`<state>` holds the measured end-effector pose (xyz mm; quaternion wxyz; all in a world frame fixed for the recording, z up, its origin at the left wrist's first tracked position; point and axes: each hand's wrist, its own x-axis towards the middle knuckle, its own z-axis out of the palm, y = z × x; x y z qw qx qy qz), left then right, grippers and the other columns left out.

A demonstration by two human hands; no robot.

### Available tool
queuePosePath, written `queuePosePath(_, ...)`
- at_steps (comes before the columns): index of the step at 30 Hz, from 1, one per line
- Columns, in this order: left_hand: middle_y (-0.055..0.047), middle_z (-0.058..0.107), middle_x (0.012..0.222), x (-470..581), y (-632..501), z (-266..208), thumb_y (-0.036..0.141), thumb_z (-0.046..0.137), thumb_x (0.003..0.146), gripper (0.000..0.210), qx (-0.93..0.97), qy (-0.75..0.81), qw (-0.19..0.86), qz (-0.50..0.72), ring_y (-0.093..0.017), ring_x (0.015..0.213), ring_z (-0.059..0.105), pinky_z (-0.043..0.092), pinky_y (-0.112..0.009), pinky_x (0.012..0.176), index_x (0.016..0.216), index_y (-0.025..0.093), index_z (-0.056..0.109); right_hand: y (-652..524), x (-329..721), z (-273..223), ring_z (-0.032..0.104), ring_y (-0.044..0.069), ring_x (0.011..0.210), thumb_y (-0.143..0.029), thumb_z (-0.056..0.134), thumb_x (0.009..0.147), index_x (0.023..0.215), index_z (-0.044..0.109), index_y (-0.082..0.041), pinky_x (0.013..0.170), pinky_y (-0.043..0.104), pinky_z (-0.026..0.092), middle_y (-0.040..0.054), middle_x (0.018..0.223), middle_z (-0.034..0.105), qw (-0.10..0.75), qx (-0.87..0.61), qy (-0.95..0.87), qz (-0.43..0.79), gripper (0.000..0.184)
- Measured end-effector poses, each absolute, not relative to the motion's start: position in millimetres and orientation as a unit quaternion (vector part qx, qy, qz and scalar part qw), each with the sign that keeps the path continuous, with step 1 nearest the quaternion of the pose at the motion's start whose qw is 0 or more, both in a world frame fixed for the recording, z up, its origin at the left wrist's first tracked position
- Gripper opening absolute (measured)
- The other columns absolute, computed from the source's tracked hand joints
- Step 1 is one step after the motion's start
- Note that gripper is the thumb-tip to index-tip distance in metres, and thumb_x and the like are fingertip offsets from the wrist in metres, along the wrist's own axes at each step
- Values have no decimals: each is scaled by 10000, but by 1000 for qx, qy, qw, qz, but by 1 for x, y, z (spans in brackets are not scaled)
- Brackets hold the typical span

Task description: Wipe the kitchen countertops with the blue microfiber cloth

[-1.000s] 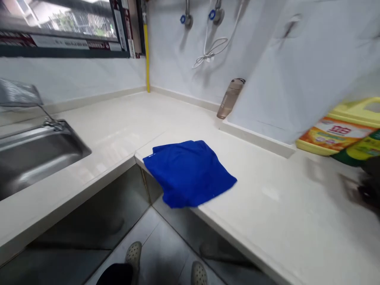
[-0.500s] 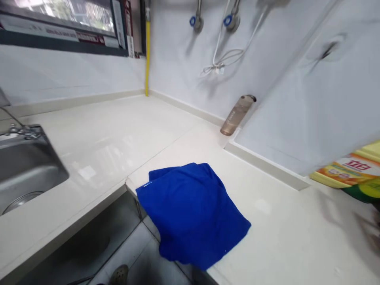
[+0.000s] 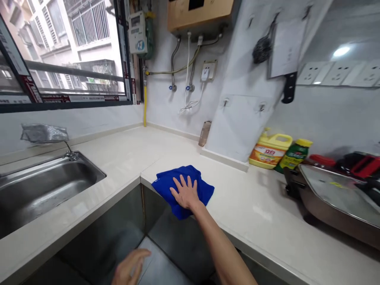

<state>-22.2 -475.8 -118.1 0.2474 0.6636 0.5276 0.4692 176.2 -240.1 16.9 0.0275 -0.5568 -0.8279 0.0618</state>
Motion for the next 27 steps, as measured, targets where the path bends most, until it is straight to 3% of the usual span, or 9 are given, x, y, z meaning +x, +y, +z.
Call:
queuePosePath(2, -67, 743, 893, -43, -460, -80, 458, 568, 922, 260, 571, 522, 250, 582, -205, 840, 704, 590, -324, 821, 989, 275, 739, -256, 214, 6, 17, 363, 1514, -647, 228, 1006, 1584, 203, -351, 1204, 610, 102, 13, 1663, 97, 33, -578, -814, 48, 650)
queuePosePath(5, 0, 660, 736, -70, -433, -22, 477, 622, 853, 271, 351, 405, 341, 772, -152, 668, 643, 551, -248, 614, 1007, 260, 675, -285, 287, -11, 48, 357, 1515, -629, 259, 1001, 1582, 201, -367, 1205, 583, 144, 0, 1662, 114, 32, -628, -778, 17, 640)
queuePosePath(7, 10, 642, 771, -84, -413, 6, 518, 581, 842, 342, 325, 391, 341, 791, -144, 691, 638, 549, -257, 653, 1062, 260, 634, -301, 340, -20, 76, 361, 1512, -611, 270, 1000, 1583, 191, -371, 1197, 588, 170, 4, 1661, 118, 20, -671, -742, 0, 635)
queuePosePath(10, -91, 702, 959, -102, -384, 22, 586, 590, 793, 501, 518, 562, 203, 612, -276, 948, 676, 551, -458, 885, 1129, 217, 635, -318, 411, -28, 116, 375, 1505, -603, 248, 998, 1586, 170, -368, 1180, 612, 197, 18, 1659, 135, -1, -738, -674, -12, 639)
queuePosePath(12, -186, 680, 1176, -114, -368, 19, 548, 699, 676, 576, 618, 618, 101, 476, -400, 1217, 565, 385, -595, 1089, 1116, 177, 686, -320, 443, -31, 130, 387, 1500, -606, 229, 995, 1589, 166, -353, 1168, 636, 200, 35, 1657, 145, -14, -774, -633, -16, 649)
queuePosePath(14, -221, 563, 1402, -127, -353, 11, 496, 695, 638, 654, 692, 654, -17, 306, -444, 1399, 385, 202, -623, 1185, 1194, 151, 691, -313, 463, -33, 136, 398, 1497, -614, 215, 992, 1591, 168, -338, 1157, 655, 200, 54, 1655, 153, -19, -790, -613, -18, 662)
queuePosePath(18, -180, 322, 1585, -149, -327, 5, 525, 601, 733, 738, 724, 685, -85, 2, -404, 1475, 271, 82, -640, 1198, 1392, 194, 578, -277, 473, -32, 139, 399, 1495, -621, 202, 990, 1593, 178, -312, 1163, 642, 198, 68, 1652, 162, -11, -779, -627, -24, 679)
queuePosePath(21, -154, 264, 1605, -162, -309, 7, 528, 510, 799, 752, 730, 671, -114, -68, -374, 1497, 220, -9, -656, 1188, 1483, 220, 458, -238, 476, -30, 160, 379, 1495, -548, 219, 1005, 1593, 211, -255, 1187, 584, 197, 83, 1644, 191, -4, -773, -633, -31, 657)
queuePosePath(27, 8, 130, 1644, -202, -281, -28, 617, 288, 872, 771, 714, 686, -139, -26, -302, 1531, 79, 125, -610, 1194, 1568, 306, 171, -144, 503, -29, 233, 329, 1483, -329, 263, 994, 1553, 299, -71, 1207, 473, 202, 176, 1600, 278, 33, -792, -608, -43, 617)
